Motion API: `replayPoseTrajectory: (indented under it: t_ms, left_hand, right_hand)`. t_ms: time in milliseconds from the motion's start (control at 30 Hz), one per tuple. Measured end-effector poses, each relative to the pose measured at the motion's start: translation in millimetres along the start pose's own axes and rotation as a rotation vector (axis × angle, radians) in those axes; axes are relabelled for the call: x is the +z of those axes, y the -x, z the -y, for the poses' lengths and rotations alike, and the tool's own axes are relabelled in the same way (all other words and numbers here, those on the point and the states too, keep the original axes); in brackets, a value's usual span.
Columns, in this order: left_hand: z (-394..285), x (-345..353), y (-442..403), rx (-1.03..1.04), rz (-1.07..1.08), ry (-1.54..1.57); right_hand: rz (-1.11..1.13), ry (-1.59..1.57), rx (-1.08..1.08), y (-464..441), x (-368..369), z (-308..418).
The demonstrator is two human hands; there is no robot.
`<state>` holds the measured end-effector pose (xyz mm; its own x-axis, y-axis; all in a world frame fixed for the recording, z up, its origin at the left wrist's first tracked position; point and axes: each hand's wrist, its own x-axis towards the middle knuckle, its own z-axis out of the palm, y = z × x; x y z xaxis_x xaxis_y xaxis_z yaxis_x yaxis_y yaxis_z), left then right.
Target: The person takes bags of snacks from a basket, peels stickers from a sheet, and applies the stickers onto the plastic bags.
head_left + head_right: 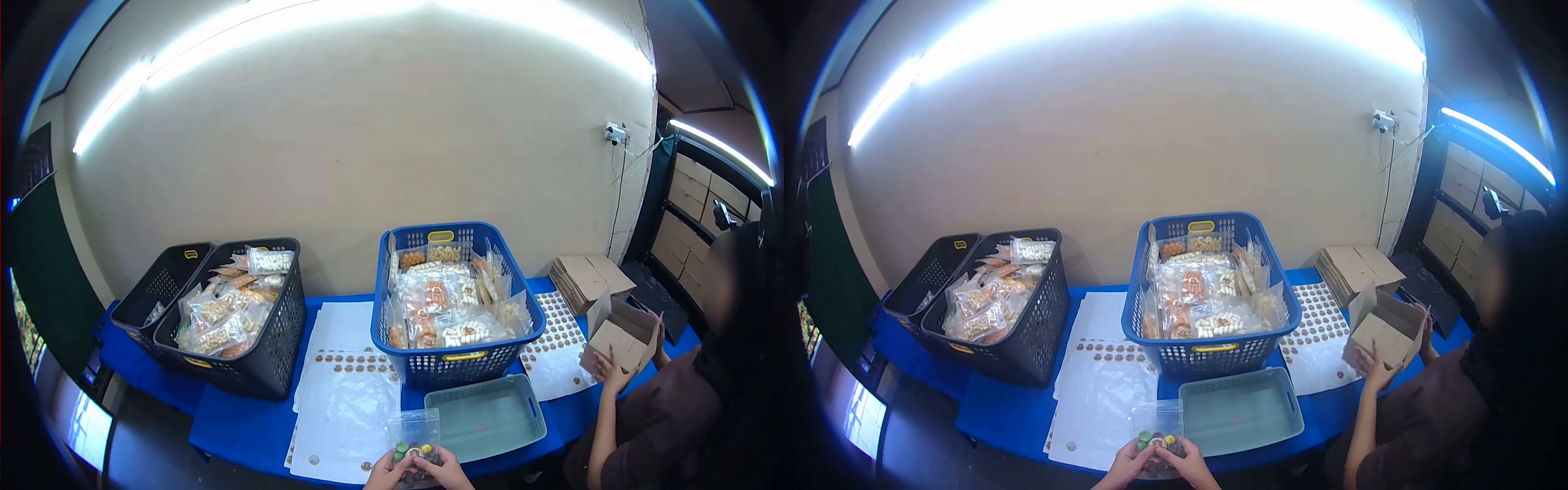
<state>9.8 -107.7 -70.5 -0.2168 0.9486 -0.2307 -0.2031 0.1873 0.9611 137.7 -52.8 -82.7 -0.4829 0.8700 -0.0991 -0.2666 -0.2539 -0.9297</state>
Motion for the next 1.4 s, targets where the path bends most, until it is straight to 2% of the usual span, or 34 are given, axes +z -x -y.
replayPoseTrajectory:
  t_ms: [67, 167, 267, 367, 400, 500, 533, 567, 633, 667, 733, 800, 867, 967, 1000, 1100, 1133, 1233, 1267, 1400]
  left_hand:
    - [2.0, -4.6, -0.9, -0.067, 0.038, 0.037]
    - [4.1, -11.3, -0.9, -0.016, 0.117, 0.011]
    - [1.2, -15.9, -3.6, -0.039, 0.136, -0.016]
    - [0.6, -11.8, -7.7, -0.005, 0.053, 0.054]
    - [-6.7, -6.2, -3.5, 0.034, 0.044, 0.173]
    - [-9.4, -11.6, -23.2, 0.42, -0.183, 0.025]
    - [-18.0, -14.5, -21.7, 0.341, -0.199, 0.166]
    - [-19.8, -23.9, -21.6, 0.279, -0.232, 0.048]
    - [-26.6, -30.8, -23.1, 0.353, -0.215, 0.017]
    - [-28.9, -35.1, -23.0, 0.376, -0.192, -0.097]
    - [-32.7, -41.6, -21.5, 0.419, -0.144, -0.323]
    - [-36.1, -38.7, -19.6, 0.432, -0.091, -0.389]
    - [-32.2, -33.9, -16.9, 0.409, -0.025, -0.387]
    - [-51.6, -24.0, -14.3, 0.45, -0.04, -0.609]
    - [-55.3, -23.0, -15.3, 0.451, -0.001, -0.636]
    - [-53.5, -17.4, -16.6, 0.559, 0.142, -0.782]
    - [-53.3, -14.6, -14.9, 0.549, 0.206, -0.767]
    - [-44.8, -16.9, -10.2, 0.52, 0.109, -0.757]
    - [-43.8, -20.2, -9.1, 0.58, 0.023, -0.742]
    - [-36.2, -50.4, -10.2, 0.68, -0.282, -0.777]
  right_hand:
    - [0.001, 0.091, -0.043, -2.9, -4.4, -12.1]
    - [-0.052, 0.134, -0.102, -0.6, 1.3, -12.1]
    - [-0.021, 0.046, -0.022, 3.9, 6.6, 7.4]
    - [-0.037, -0.024, -0.023, -1.2, 4.2, 7.2]
    - [-0.044, 0.007, -0.023, -3.2, 2.1, 5.4]
    - [-0.017, 0.081, 0.009, -5.3, -3.6, -6.0]
    - [0.025, 0.096, 0.035, -5.1, -4.3, -9.8]
    - [0.068, 0.111, 0.061, -4.2, -3.4, -11.2]
    - [0.074, 0.11, -0.022, 0.5, 8.7, -9.6]
    - [0.077, 0.106, -0.066, 2.8, 14.7, -7.2]
    - [-0.039, 0.281, -0.209, 6.8, 19.1, -1.8]
    - [-0.112, 0.356, -0.314, 4.7, 19.8, 3.1]
    - [-0.141, 0.335, -0.363, 6.6, 14.1, 6.5]
    - [-0.156, 0.444, -0.391, 8.1, 0.4, 31.7]
    - [-0.198, 0.366, -0.371, 8.7, -0.1, 40.5]
    - [0.018, 0.606, -0.273, 10.4, -9.2, 54.9]
    - [0.026, 0.653, -0.302, 10.7, -4.2, 54.2]
    - [0.066, 0.613, -0.264, 6.1, 4.1, 41.6]
    - [0.087, 0.566, -0.211, 3.3, 10.0, 36.9]
    - [0.158, 0.679, -0.239, -1.6, 44.5, 30.8]
